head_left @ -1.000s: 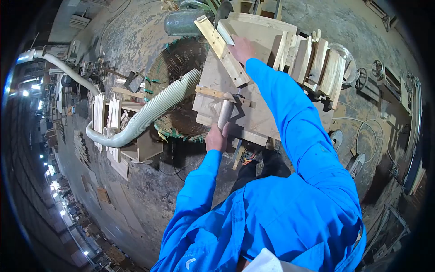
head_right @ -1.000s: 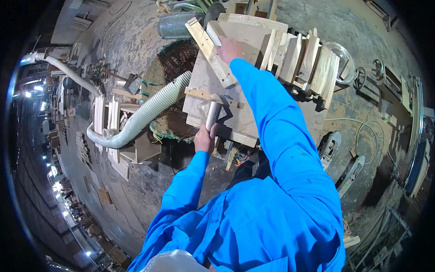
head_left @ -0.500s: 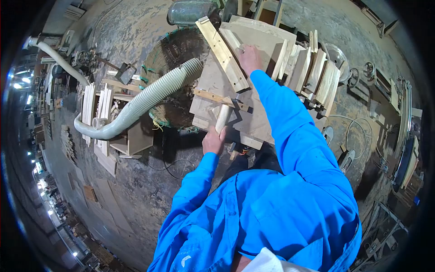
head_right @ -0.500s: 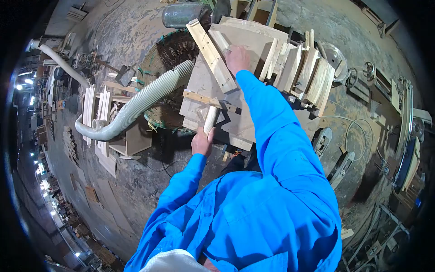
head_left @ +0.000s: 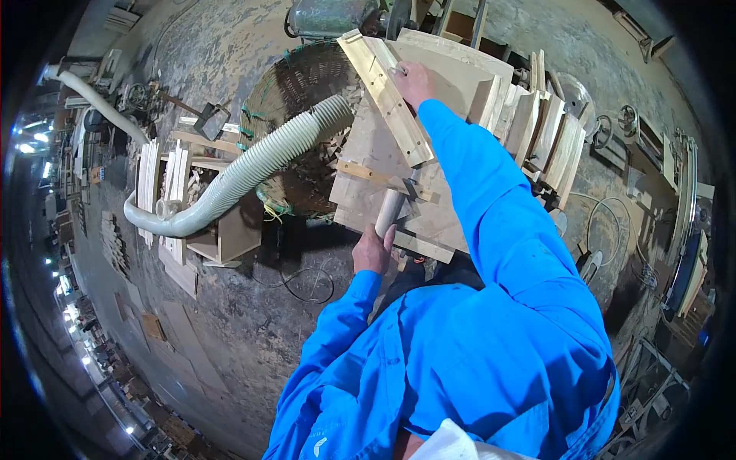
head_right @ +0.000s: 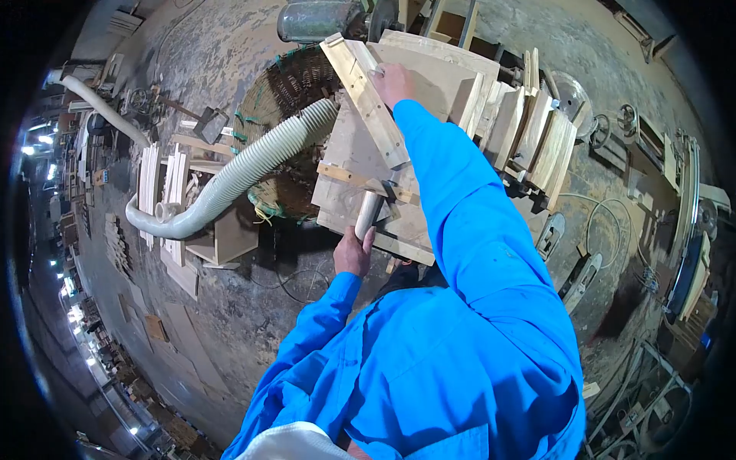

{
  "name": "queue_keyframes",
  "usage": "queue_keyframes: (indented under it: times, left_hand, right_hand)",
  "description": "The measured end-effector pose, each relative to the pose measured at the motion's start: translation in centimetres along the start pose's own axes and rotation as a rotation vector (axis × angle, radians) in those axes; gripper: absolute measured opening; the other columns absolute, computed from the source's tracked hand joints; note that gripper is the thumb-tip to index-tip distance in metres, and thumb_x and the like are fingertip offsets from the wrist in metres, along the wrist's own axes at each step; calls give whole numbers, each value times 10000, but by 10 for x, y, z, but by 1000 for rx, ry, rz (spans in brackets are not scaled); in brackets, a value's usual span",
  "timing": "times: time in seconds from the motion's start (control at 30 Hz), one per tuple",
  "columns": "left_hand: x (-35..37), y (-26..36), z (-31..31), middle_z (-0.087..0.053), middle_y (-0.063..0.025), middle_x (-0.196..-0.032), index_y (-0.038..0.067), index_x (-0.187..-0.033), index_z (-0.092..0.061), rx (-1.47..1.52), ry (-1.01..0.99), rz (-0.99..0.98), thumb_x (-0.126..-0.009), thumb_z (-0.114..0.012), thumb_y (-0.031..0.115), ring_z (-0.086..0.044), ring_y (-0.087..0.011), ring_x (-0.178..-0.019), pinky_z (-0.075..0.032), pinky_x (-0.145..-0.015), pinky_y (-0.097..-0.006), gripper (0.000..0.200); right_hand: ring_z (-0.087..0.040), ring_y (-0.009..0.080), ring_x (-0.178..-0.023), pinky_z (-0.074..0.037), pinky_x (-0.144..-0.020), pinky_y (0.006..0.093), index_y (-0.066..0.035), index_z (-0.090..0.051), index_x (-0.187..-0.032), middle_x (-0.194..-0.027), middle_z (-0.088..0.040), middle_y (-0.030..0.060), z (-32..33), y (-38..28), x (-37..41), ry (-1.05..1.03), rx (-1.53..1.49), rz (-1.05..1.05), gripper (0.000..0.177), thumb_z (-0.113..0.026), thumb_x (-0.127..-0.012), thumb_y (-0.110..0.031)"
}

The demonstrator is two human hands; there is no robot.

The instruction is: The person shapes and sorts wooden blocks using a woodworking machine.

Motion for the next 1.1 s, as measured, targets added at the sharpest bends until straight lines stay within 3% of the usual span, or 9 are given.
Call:
queue_keyframes:
  times: [0.5, 0.8, 1.0, 1.1]
  left_hand:
    - [-49, 40, -7, -707, -263, -850, 25, -1027, -592, -36, 44, -10, -999, -620, 527, -699, -470, -824, -549, -714, -551, 503]
    - [-71, 59, -7, -706, -261, -839, 12, -1019, -587, -87, 64, -13, -1001, -586, 578, -696, -476, -839, -540, -733, -568, 566]
    - [-65, 59, -8, -700, -295, -883, 13, -1048, -585, -74, 78, -50, -1003, -564, 602, -676, -509, -881, -523, -763, -593, 591]
    - [-60, 49, -10, -702, -317, -978, -5, -1044, -589, -106, 39, 14, -1002, -552, 602, -673, -513, -936, -522, -799, -592, 610]
  right_hand:
    - [-687, 402, -980, -541, -887, 523, -97, -775, -999, -1008, -723, 198, 8, 21, -59, 37, -1, 25, 239, -666, -945, -302]
    - [-695, 400, -985, -547, -868, 529, -84, -775, -991, -1015, -738, 200, 13, 22, -88, -49, 25, 28, 256, -691, -924, -316]
    - [-692, 399, -993, -551, -880, 532, -34, -764, -973, -1014, -726, 227, 40, 27, -66, 18, -16, 8, 273, -725, -877, -286]
    - [-671, 397, -1036, -547, -901, 528, -37, -762, -1003, -1056, -705, 226, 76, 19, -37, 170, 101, 68, 283, -728, -871, -285]
Point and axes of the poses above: each hand's wrist, its own x-axis away from the middle knuckle, its own z-axis out of the back of the hand, y = z × x, the point moved 10 cm from there along -x, towards the middle knuckle
